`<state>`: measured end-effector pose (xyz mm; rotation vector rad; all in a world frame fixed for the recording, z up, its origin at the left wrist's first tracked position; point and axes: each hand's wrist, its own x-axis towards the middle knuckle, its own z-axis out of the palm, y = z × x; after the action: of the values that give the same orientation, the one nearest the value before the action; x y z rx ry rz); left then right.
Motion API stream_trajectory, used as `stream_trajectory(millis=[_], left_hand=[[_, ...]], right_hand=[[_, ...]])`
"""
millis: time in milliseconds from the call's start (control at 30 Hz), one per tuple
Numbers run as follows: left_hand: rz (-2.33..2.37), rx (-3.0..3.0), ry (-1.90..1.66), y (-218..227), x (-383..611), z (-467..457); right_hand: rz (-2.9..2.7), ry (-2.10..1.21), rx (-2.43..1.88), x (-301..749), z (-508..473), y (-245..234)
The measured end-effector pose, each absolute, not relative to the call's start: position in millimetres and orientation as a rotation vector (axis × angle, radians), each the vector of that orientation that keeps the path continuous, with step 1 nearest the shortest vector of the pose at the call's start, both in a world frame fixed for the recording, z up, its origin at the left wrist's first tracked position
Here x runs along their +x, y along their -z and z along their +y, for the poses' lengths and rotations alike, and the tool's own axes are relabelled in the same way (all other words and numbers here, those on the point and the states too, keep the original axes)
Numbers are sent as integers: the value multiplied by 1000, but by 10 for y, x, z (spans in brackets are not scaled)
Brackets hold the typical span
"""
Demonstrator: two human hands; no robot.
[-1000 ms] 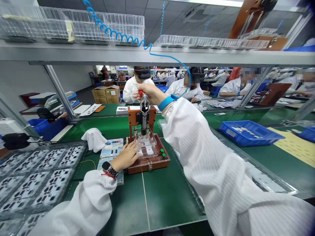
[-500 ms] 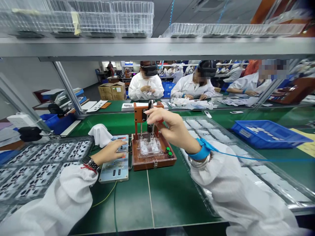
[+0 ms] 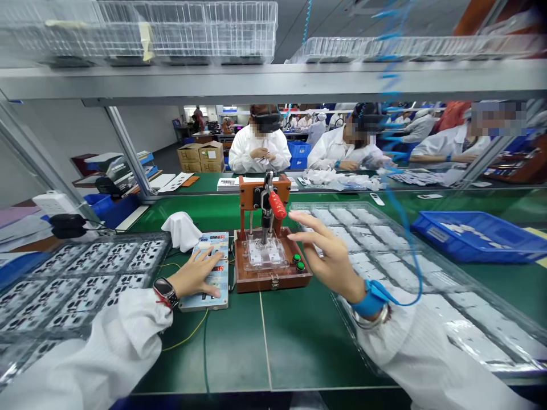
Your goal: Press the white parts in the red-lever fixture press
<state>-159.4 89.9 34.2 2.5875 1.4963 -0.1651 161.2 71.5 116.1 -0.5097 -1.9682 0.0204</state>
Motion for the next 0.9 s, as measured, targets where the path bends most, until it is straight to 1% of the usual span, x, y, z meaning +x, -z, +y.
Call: stream_trajectory(millis=[100,200,267,400,533,900], left_hand=[[1429,2744,143,-390,-1614,865],[1442,2780,22,-396,-1703,865],[1500,2673,-34,-369,-1776,883],[1546,2427,-22,-289,-1861,901],[1514,2374,-68,-270,-1856,875],[1452,2441,-14,-295,-1835,858]], right_hand=[[-1917,-27,-682,1878,783,-859],[-1843,-110,-834,2153,928,-544],[-1778,-183,-915,2301,1041,-345],[-1639,-313,-1047,2478,1212,-52],[-1634,-402,-1065,2543,1270,67],[-1869,-359,-1173,2471,1137,90]])
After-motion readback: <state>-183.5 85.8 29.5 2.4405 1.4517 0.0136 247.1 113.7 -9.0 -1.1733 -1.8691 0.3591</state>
